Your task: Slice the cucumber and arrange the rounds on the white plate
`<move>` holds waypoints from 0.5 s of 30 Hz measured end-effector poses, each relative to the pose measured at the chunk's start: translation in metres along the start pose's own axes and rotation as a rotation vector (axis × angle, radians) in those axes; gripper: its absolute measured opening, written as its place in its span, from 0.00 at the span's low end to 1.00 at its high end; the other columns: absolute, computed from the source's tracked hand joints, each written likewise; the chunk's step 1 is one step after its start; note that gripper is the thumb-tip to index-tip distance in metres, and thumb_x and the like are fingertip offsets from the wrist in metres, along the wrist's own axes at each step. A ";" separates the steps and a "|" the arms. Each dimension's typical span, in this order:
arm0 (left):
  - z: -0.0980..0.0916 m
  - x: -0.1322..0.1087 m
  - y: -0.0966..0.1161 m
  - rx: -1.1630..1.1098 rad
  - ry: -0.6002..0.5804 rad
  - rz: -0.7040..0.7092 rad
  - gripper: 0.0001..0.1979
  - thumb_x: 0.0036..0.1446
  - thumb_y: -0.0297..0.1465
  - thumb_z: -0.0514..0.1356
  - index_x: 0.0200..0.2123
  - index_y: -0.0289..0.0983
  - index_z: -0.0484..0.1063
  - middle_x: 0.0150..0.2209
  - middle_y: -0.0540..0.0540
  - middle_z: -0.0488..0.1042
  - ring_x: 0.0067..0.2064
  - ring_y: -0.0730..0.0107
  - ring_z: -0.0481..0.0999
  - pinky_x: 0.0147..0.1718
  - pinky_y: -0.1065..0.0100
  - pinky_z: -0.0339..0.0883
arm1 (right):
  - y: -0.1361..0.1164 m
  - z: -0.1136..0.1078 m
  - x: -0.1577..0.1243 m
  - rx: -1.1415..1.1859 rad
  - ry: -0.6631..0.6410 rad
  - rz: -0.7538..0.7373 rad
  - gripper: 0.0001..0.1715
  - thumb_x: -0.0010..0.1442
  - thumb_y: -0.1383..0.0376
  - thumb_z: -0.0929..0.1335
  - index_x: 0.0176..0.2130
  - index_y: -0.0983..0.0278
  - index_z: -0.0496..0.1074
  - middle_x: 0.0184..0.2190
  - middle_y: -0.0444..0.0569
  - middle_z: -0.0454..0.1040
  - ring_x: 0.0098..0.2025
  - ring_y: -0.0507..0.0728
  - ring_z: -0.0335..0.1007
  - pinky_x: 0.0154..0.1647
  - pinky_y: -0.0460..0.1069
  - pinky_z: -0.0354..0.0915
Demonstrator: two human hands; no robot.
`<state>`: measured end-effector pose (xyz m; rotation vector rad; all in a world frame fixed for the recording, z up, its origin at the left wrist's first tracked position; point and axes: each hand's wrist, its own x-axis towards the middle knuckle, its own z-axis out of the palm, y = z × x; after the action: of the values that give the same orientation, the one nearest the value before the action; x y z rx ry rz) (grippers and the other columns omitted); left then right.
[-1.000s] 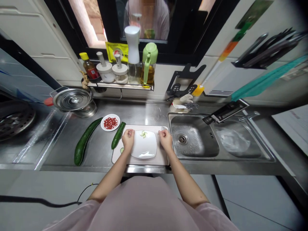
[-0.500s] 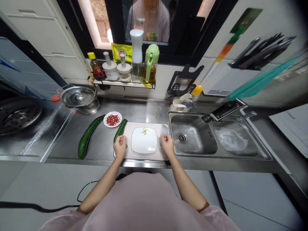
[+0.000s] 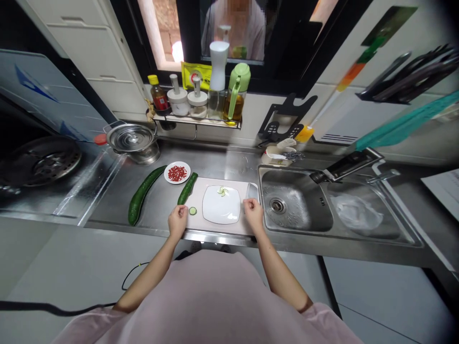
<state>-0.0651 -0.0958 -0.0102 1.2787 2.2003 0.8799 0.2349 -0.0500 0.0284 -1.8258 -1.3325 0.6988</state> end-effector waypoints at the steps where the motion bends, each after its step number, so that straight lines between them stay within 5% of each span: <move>1: 0.000 -0.001 -0.001 0.033 -0.019 0.013 0.11 0.57 0.38 0.55 0.35 0.40 0.74 0.29 0.49 0.74 0.32 0.69 0.72 0.35 0.71 0.64 | -0.001 0.001 -0.001 0.002 -0.006 -0.001 0.18 0.56 0.50 0.62 0.29 0.62 0.66 0.19 0.39 0.61 0.24 0.51 0.57 0.28 0.45 0.55; 15: 0.004 -0.007 0.001 0.242 -0.143 0.116 0.14 0.59 0.39 0.57 0.44 0.41 0.75 0.40 0.46 0.75 0.39 0.65 0.74 0.36 0.69 0.62 | 0.010 0.006 -0.006 0.064 -0.018 -0.025 0.19 0.55 0.50 0.63 0.27 0.62 0.66 0.19 0.38 0.58 0.23 0.51 0.55 0.27 0.46 0.53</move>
<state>-0.0586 -0.1007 -0.0113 1.5445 2.1861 0.5550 0.2343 -0.0556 0.0168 -1.7529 -1.3270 0.7377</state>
